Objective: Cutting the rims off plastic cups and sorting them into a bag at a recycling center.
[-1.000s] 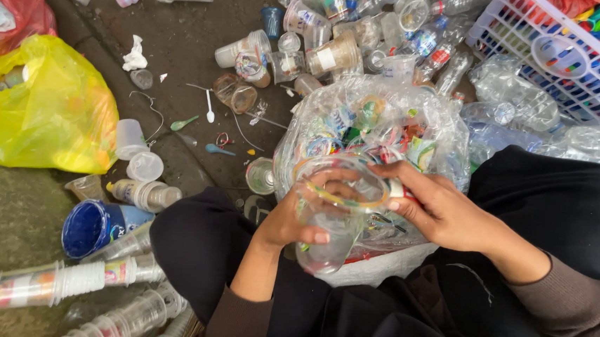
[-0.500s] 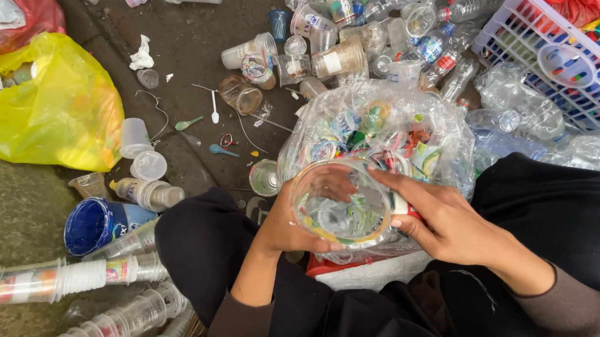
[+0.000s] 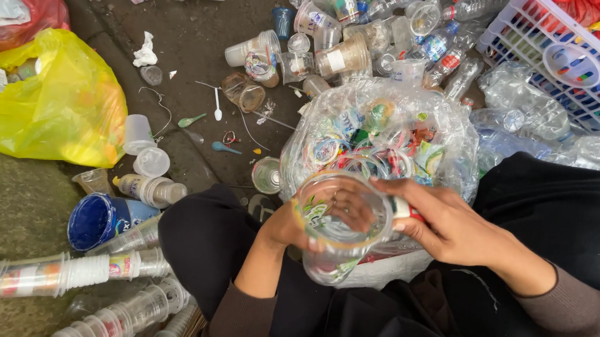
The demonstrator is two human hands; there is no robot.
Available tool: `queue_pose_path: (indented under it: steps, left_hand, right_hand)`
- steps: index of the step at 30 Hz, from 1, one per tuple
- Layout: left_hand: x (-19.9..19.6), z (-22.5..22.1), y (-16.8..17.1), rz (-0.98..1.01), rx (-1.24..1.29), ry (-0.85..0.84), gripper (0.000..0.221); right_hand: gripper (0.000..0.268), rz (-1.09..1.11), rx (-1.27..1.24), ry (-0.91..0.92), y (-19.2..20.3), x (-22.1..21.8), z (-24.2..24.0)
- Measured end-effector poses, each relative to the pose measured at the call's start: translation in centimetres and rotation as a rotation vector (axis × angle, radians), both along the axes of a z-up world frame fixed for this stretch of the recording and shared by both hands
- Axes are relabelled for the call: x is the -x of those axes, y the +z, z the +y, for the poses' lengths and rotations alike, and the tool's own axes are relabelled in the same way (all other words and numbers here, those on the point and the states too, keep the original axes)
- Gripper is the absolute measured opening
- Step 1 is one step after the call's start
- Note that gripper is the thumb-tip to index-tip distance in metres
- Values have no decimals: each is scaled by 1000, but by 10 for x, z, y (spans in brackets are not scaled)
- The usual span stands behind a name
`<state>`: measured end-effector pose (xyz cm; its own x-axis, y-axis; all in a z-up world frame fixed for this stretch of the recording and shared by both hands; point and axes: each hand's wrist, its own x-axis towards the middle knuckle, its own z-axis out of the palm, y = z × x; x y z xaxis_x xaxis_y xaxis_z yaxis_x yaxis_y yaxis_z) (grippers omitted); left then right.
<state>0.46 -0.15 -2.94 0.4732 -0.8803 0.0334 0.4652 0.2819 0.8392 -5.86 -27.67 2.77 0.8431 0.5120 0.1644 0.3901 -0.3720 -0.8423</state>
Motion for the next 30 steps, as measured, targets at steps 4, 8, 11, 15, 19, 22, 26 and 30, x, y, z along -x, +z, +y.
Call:
queue_pose_path:
  steps: [4, 8, 11, 15, 19, 22, 26, 30]
  left_hand:
    - [1, -15, 20, 58, -78, 303, 116]
    - [10, -17, 28, -226, -126, 452, 117]
    - [11, -17, 21, -282, -186, 509, 109]
    - [7, -10, 19, -255, -154, 489, 97]
    - [8, -6, 26, -227, -152, 426, 99]
    - [8, -5, 35, -279, -195, 363, 98]
    - [6, -3, 38, -229, -155, 261, 99]
    - [3, -1, 29, -50, -67, 160, 97]
  right_hand:
    - [52, 218, 134, -248, -10, 6, -4]
    - [57, -2, 66, -251, -5, 5, 1]
    - [66, -9, 65, -171, 8, 4, 0]
    - [71, 73, 104, -120, 12, 0, 0]
    - [64, 152, 141, -136, -12, 3, -7]
    - [49, 102, 41, -110, -29, 4, -15]
    - [52, 103, -5, -75, -18, -1, -11]
    - [50, -26, -63, 10, -15, -3, -10]
